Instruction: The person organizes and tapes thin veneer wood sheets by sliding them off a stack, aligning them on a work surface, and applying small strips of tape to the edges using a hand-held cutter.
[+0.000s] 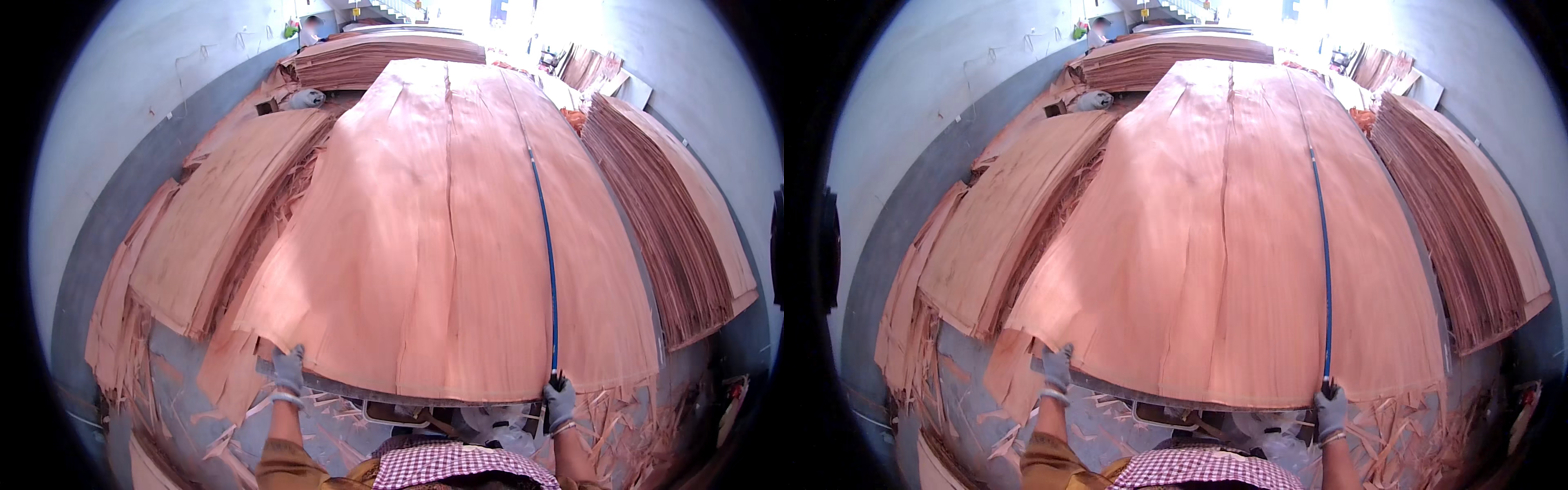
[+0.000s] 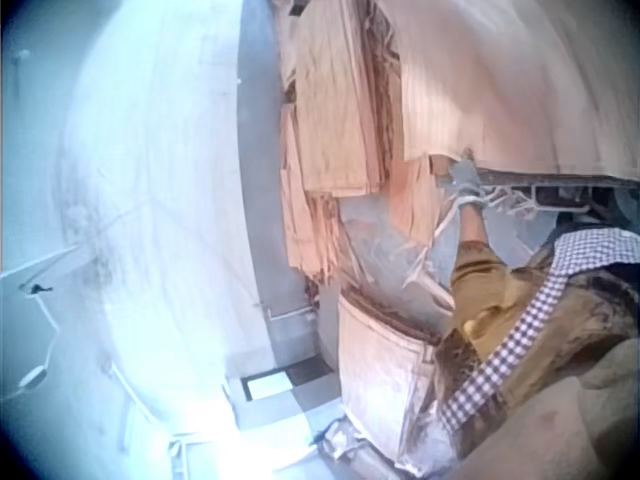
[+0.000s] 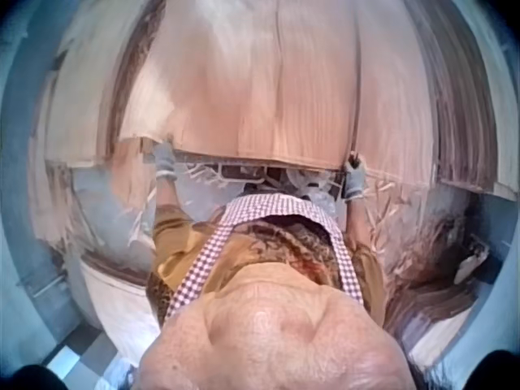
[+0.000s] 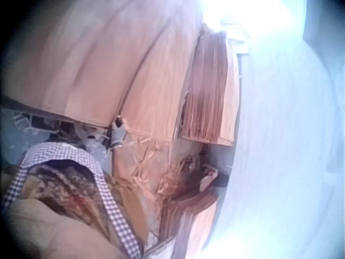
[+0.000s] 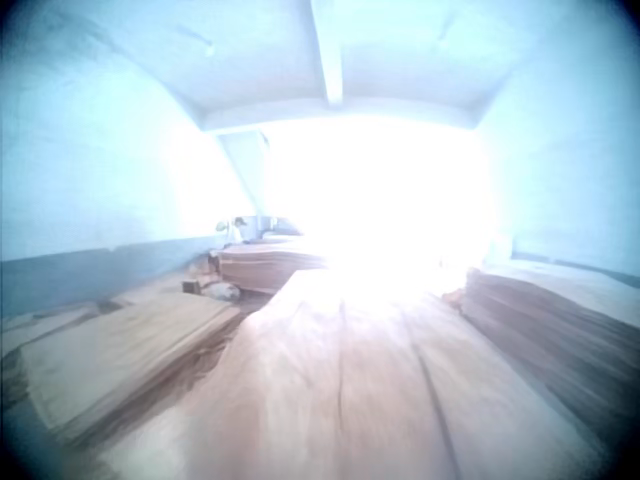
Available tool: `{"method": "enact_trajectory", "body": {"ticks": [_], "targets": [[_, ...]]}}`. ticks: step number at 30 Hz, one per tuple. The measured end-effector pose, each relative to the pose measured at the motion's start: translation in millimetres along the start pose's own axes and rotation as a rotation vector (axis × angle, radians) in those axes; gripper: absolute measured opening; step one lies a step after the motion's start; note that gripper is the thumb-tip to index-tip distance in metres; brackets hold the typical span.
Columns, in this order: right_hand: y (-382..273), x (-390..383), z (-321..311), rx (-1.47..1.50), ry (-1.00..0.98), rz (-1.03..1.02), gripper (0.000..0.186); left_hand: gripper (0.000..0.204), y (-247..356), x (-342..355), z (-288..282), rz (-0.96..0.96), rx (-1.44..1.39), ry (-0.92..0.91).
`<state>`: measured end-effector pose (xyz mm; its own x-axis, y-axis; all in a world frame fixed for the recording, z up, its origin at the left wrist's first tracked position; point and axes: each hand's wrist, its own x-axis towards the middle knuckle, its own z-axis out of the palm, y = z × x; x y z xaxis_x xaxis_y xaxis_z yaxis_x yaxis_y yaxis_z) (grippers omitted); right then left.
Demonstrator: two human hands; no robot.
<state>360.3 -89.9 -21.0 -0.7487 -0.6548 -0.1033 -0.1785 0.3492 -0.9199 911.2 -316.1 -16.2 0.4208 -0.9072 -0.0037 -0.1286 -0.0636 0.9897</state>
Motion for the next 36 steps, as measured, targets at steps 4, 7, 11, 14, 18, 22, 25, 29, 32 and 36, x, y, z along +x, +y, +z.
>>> {"method": "enact_trajectory", "body": {"ticks": [4, 7, 11, 14, 18, 22, 25, 29, 32, 36], "targets": [[-25.7, 53.2, 15.0, 0.108, -0.057, 0.051, 0.015, 0.028, -1.9, 59.8, 21.0, -0.038, -0.061, -0.089], [-3.8, 73.1, 7.2, 0.103, -0.025, 0.068, 0.016, 0.029, -2.1, 62.5, 44.2, -0.066, -0.128, -0.102], [-8.6, 50.2, -3.6, 0.063, -0.014, 0.071, 0.016, 0.031, 21.3, -4.9, 42.3, -0.050, -0.196, -0.100], [8.6, 44.4, -11.5, -0.005, -0.004, 0.002, 0.012, 0.022, -1.8, -32.5, 48.7, -0.001, -0.229, -0.003], [15.5, 63.6, -8.2, 0.087, -0.064, 0.009, 0.010, 0.008, 2.5, 0.4, 47.2, -0.025, -0.062, -0.178], [19.9, 75.2, -9.1, 0.018, -0.078, 0.040, 0.014, 0.009, -2.2, 11.6, 54.0, 0.006, 0.002, -0.042], [19.7, 76.2, 4.3, 0.011, -0.111, -0.074, 0.015, 0.024, -30.4, 7.4, 13.3, -0.069, -0.163, -0.047], [2.7, 64.5, -6.4, 0.048, -0.095, 0.061, 0.016, 0.026, -24.0, -17.0, 21.1, -0.262, -0.375, -0.079], [27.8, 78.6, -13.7, -0.065, -0.066, -0.043, 0.015, 0.025, -15.7, -20.5, 29.2, -0.234, -0.316, -0.045], [13.7, 68.9, -14.1, 0.035, -0.109, 0.075, 0.016, 0.029, -16.6, -23.7, 25.9, -0.259, -0.264, -0.023]]}}
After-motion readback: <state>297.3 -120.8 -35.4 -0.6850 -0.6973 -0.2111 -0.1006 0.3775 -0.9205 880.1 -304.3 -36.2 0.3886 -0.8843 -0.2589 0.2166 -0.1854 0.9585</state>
